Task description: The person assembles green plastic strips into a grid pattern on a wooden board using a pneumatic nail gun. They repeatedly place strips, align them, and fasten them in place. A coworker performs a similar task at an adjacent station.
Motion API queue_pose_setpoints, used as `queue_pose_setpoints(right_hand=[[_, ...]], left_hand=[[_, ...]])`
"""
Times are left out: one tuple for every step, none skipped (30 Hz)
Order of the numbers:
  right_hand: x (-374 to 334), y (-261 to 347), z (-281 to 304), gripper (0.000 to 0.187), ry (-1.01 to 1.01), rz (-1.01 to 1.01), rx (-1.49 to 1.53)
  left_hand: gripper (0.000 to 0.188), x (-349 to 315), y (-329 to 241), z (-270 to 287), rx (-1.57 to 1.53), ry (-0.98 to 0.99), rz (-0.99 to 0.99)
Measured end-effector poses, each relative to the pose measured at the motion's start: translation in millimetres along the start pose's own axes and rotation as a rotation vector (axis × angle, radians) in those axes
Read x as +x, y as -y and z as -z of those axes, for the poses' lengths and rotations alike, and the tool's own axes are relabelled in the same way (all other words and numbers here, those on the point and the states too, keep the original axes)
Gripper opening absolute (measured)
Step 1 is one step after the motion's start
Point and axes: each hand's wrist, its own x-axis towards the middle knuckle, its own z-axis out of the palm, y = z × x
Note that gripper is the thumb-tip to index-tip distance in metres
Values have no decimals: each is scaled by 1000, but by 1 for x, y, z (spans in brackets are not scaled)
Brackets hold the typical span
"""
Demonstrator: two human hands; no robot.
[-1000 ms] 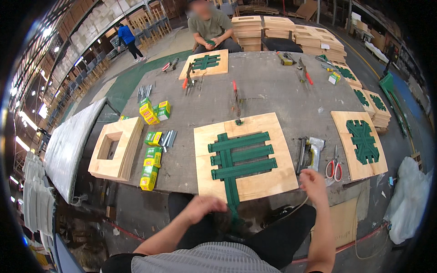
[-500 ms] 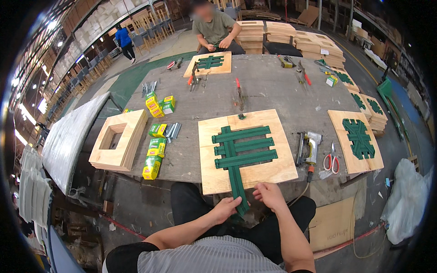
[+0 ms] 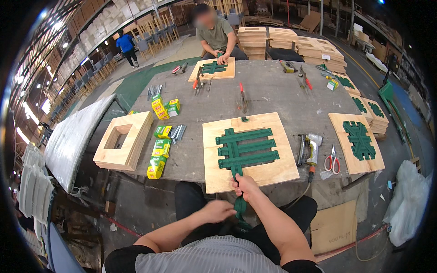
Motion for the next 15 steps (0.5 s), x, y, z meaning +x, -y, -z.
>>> queue_pose_setpoints(right_hand=[[-2,-1,9,32,-41,26,-16],[-4,-2,7,32,-68,39,-22],[-4,-3,1,33,-87,46,-27],[-7,-5,-3,34,-111,55,-30],[-9,-7,-8,33,-116,77,-44],[-9,-8,-15,33,-113,100,-63],[-10,-9,-21,33,-112,124,-80],[-13,-11,-24,32,-122,164,-88],[-16,-20,-24,32,-138,195,-97],[-19,-29,-24,31,-152,227,-107],[-23,-36,-20,30,-179,236,-124],[-29,-44,-17,29,-203,245,-141],[-33,-51,-15,29,-224,254,-160],[-36,-59,-17,27,-258,345,-107],[-40,-63,-15,28,-268,347,-130]], left_hand=[[30,-1,-5,11,-66,-233,-81],[30,0,-6,23,51,-375,14],[42,0,-4,31,192,-475,56],[68,4,-5,37,141,-457,64],[76,11,-4,38,210,-486,30],[84,19,-1,39,283,-521,0],[92,25,3,39,355,-553,-32],[102,33,8,41,325,-479,-59],[100,39,12,42,372,-489,-75],[98,44,16,42,421,-500,-89],[97,48,14,40,458,-499,-106],[92,49,14,38,440,-473,-131],[91,50,14,36,455,-459,-162],[90,50,13,35,470,-447,-194],[89,50,13,34,486,-435,-223]])
